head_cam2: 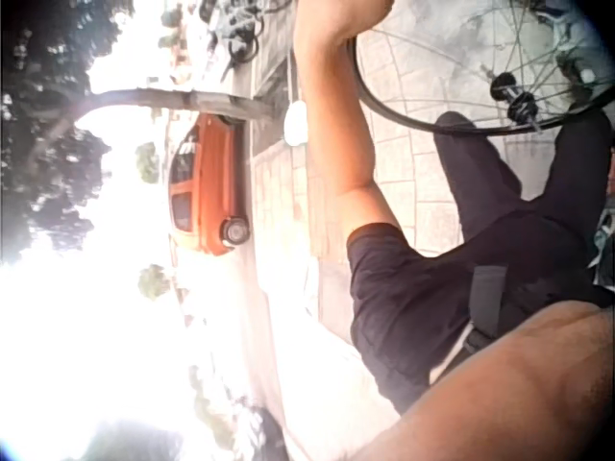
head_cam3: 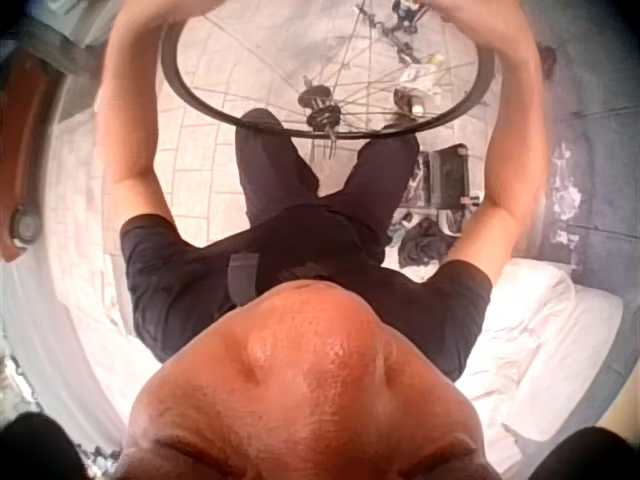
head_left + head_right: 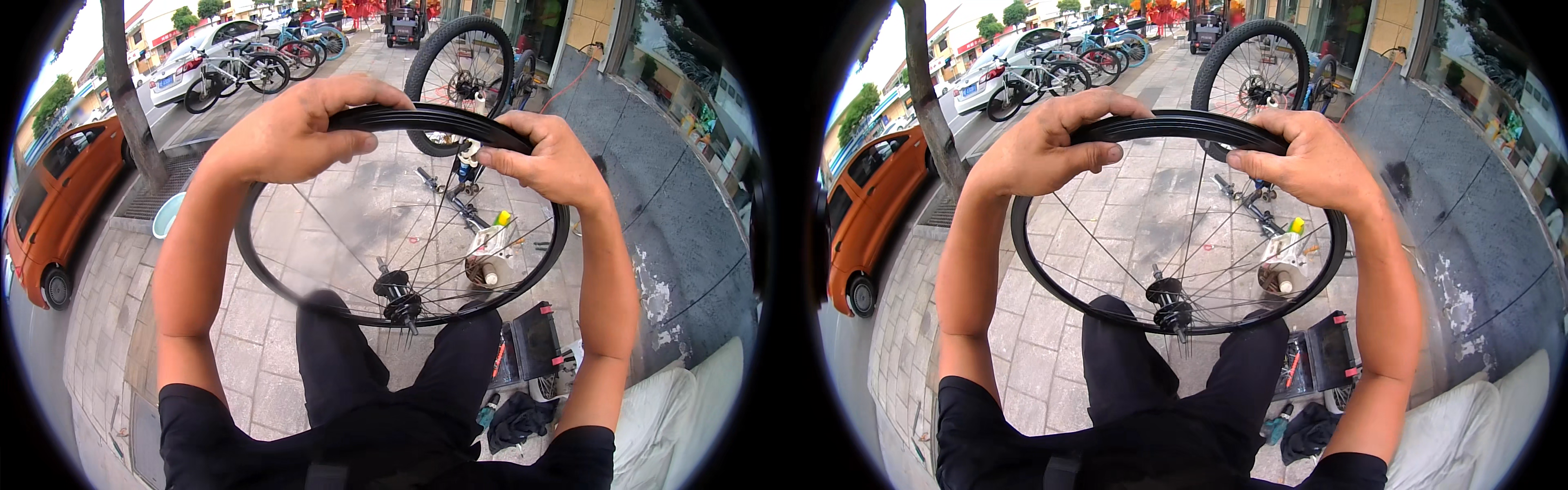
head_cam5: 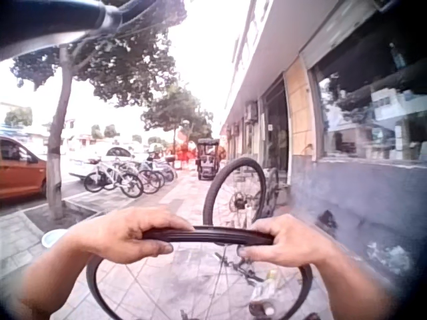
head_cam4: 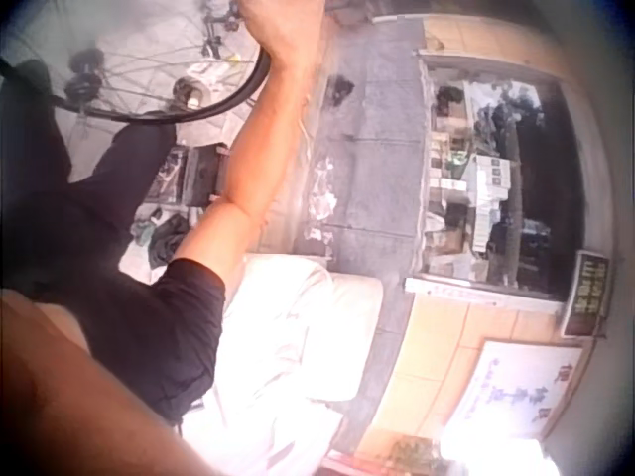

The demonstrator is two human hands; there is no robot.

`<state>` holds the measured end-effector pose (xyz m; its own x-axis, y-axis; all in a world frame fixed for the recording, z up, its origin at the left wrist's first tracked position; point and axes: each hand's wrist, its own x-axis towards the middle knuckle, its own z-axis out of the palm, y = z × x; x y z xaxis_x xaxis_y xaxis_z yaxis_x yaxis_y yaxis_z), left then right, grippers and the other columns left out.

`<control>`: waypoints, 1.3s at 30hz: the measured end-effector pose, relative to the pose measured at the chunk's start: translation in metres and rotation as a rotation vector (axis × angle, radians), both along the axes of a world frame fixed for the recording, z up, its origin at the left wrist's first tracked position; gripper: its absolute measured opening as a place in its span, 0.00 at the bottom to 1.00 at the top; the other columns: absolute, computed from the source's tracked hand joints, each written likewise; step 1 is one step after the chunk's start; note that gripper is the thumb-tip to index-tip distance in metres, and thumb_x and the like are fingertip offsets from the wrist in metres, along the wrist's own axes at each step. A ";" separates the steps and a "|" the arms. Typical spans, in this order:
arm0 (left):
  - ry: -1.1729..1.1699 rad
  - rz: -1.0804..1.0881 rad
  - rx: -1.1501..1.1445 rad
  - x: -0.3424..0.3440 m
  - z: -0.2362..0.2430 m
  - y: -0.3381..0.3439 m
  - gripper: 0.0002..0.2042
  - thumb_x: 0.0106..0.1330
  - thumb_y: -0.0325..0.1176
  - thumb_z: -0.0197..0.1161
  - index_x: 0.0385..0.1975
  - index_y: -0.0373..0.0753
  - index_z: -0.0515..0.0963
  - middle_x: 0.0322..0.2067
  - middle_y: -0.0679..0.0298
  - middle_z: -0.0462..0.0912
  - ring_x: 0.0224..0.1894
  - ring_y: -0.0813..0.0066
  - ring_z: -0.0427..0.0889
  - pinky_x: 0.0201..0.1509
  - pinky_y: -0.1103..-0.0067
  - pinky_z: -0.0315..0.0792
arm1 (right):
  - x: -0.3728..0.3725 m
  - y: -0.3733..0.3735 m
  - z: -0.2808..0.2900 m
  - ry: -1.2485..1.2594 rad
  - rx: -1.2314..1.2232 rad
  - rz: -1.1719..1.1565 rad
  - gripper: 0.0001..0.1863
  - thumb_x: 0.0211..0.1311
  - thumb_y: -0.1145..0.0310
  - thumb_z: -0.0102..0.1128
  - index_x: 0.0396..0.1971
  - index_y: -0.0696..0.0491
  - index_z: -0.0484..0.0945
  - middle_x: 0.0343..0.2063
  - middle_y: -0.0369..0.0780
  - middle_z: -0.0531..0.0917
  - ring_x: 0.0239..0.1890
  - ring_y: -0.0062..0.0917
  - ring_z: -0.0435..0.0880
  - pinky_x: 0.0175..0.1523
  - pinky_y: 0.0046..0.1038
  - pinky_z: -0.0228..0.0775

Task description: The person is repairing a bicycle wheel by adjusting the spokes and tightening the nipples. They are sitting on the ground and using their hands to manipulate the wheel components.

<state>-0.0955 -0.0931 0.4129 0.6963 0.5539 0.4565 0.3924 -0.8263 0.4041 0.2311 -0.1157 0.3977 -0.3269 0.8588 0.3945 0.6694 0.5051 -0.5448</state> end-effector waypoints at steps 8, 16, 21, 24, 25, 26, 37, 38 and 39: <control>-0.061 -0.057 0.072 -0.004 -0.007 0.000 0.20 0.64 0.21 0.66 0.57 0.38 0.80 0.43 0.63 0.81 0.40 0.74 0.79 0.45 0.76 0.74 | 0.007 -0.001 -0.003 -0.045 -0.005 0.026 0.20 0.63 0.57 0.77 0.45 0.57 0.87 0.28 0.35 0.87 0.32 0.16 0.83 0.39 0.25 0.74; -0.028 -0.039 0.088 -0.005 -0.005 -0.002 0.20 0.63 0.22 0.67 0.56 0.36 0.79 0.44 0.62 0.81 0.42 0.72 0.78 0.47 0.75 0.73 | 0.007 -0.008 -0.005 -0.034 0.028 0.008 0.22 0.62 0.55 0.73 0.47 0.56 0.86 0.26 0.40 0.87 0.28 0.23 0.82 0.37 0.30 0.74; -0.066 -0.028 0.055 -0.005 -0.007 -0.006 0.20 0.63 0.21 0.66 0.56 0.36 0.79 0.45 0.62 0.81 0.42 0.74 0.78 0.47 0.76 0.73 | 0.005 -0.008 -0.004 -0.053 0.019 -0.010 0.22 0.61 0.53 0.72 0.45 0.56 0.86 0.26 0.43 0.86 0.30 0.28 0.84 0.39 0.33 0.75; -0.072 -0.036 0.049 -0.004 -0.008 -0.006 0.20 0.63 0.20 0.66 0.56 0.36 0.79 0.46 0.62 0.81 0.41 0.74 0.78 0.47 0.76 0.73 | 0.005 -0.012 -0.002 -0.049 0.004 -0.012 0.21 0.61 0.54 0.72 0.44 0.57 0.86 0.28 0.44 0.87 0.31 0.29 0.84 0.41 0.33 0.75; -0.079 -0.031 0.034 -0.004 -0.008 -0.008 0.20 0.63 0.20 0.66 0.56 0.35 0.79 0.46 0.62 0.81 0.42 0.74 0.78 0.47 0.76 0.73 | 0.004 -0.013 -0.002 -0.056 0.020 -0.011 0.21 0.61 0.54 0.72 0.44 0.57 0.86 0.28 0.44 0.87 0.31 0.29 0.85 0.42 0.33 0.75; -0.085 -0.026 0.020 -0.003 -0.008 -0.009 0.20 0.62 0.20 0.66 0.56 0.35 0.79 0.46 0.62 0.81 0.42 0.74 0.78 0.47 0.76 0.73 | 0.005 -0.014 -0.001 -0.063 0.036 -0.009 0.21 0.61 0.54 0.72 0.44 0.57 0.86 0.28 0.44 0.87 0.31 0.30 0.85 0.42 0.33 0.75; -0.110 -0.011 -0.087 0.000 -0.007 -0.015 0.19 0.65 0.24 0.67 0.56 0.35 0.78 0.45 0.64 0.78 0.36 0.78 0.76 0.39 0.80 0.72 | 0.009 -0.020 0.000 -0.066 0.018 0.004 0.22 0.62 0.57 0.72 0.48 0.58 0.85 0.31 0.42 0.86 0.33 0.23 0.82 0.43 0.29 0.75; -0.104 -0.007 -0.078 0.000 -0.006 -0.016 0.19 0.65 0.24 0.67 0.56 0.35 0.78 0.44 0.65 0.77 0.35 0.79 0.75 0.39 0.80 0.71 | 0.008 -0.023 0.002 -0.054 -0.006 0.006 0.22 0.61 0.57 0.72 0.48 0.58 0.85 0.31 0.43 0.87 0.34 0.23 0.82 0.43 0.29 0.75; -0.096 -0.004 -0.069 0.000 -0.006 -0.016 0.19 0.64 0.22 0.66 0.57 0.35 0.78 0.43 0.64 0.77 0.36 0.78 0.76 0.39 0.79 0.72 | 0.008 -0.024 0.002 -0.042 -0.032 0.006 0.23 0.61 0.57 0.72 0.48 0.59 0.85 0.31 0.43 0.87 0.34 0.24 0.83 0.43 0.29 0.75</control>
<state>-0.0950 -0.1092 0.4071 0.6534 0.5840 0.4817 0.3461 -0.7964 0.4960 0.2394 -0.1398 0.3998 -0.3481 0.8684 0.3530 0.6889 0.4924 -0.5319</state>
